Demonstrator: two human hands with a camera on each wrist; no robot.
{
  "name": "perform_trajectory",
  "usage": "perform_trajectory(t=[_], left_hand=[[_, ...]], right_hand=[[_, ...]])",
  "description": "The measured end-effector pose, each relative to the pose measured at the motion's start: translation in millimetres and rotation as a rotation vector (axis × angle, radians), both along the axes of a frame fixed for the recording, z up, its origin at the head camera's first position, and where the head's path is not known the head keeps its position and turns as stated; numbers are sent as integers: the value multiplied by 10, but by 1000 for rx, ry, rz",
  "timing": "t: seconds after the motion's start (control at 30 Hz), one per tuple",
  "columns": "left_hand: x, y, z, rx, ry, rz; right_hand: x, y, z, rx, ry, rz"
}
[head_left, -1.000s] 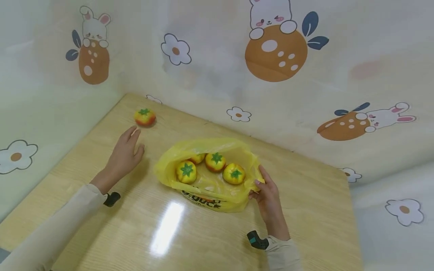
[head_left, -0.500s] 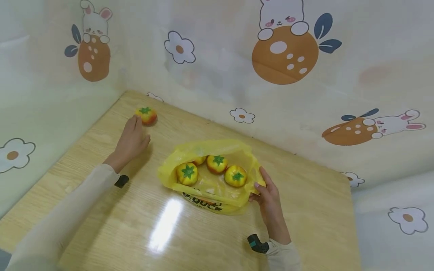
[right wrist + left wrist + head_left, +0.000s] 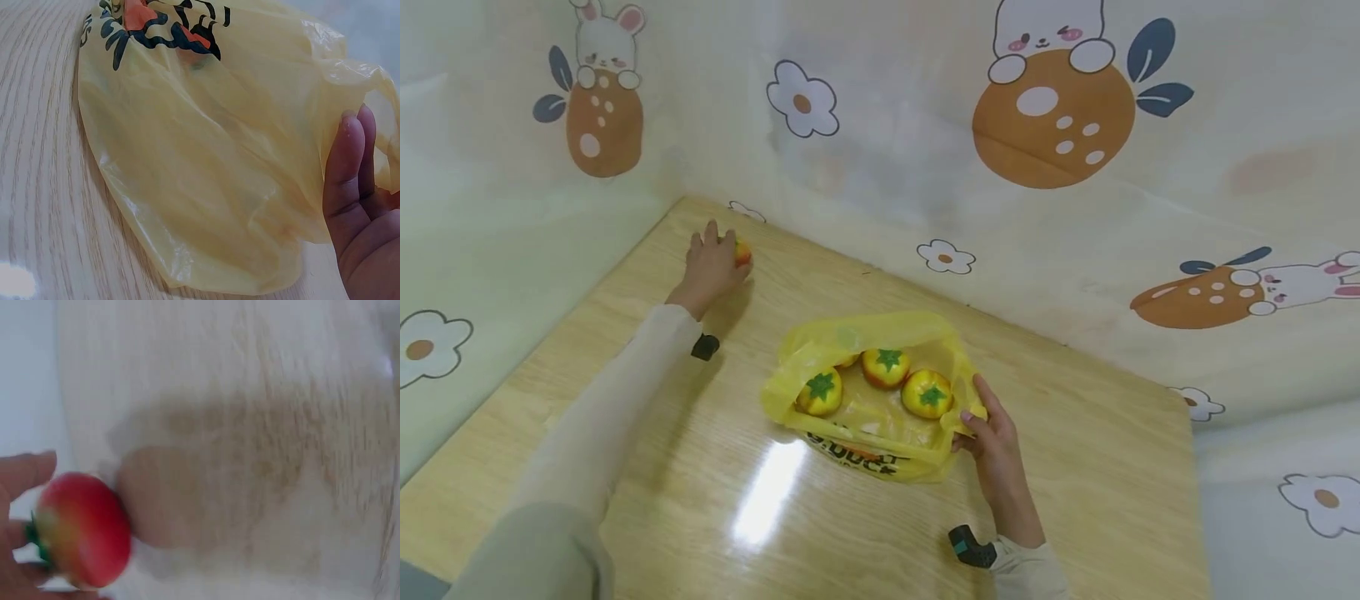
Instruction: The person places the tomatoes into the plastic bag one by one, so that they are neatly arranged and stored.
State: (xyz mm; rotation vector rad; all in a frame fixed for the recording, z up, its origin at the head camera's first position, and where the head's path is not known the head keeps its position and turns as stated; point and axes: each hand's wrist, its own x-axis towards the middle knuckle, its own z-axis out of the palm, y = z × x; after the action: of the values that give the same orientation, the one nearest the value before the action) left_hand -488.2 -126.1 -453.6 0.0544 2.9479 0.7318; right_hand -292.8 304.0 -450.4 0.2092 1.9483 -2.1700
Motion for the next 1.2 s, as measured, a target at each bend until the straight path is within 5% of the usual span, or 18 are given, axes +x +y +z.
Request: perform_trajectory(t=[0.13,0.43,0.53,0.67,0.97,1.2], left_hand=[[20,-50,-71,-12,-5,1],[257,-230,-147,35,74,-11],[338,-351,-177,77,85,-32],[505,-560,-164,173,110,13],[784,-680,207,264,347,42],[806,-540,514,296,448,-27]], right_hand=[[32,-19,-6,-5,-2,-4],[48,-113,-50,-58,40,-13],[19,-163,-55,-69,53,-7],[-22,-219,-57,-83,61,3],[-90,-272,-88,-90,69,12],[-169,-317,-101,-122,90,9]])
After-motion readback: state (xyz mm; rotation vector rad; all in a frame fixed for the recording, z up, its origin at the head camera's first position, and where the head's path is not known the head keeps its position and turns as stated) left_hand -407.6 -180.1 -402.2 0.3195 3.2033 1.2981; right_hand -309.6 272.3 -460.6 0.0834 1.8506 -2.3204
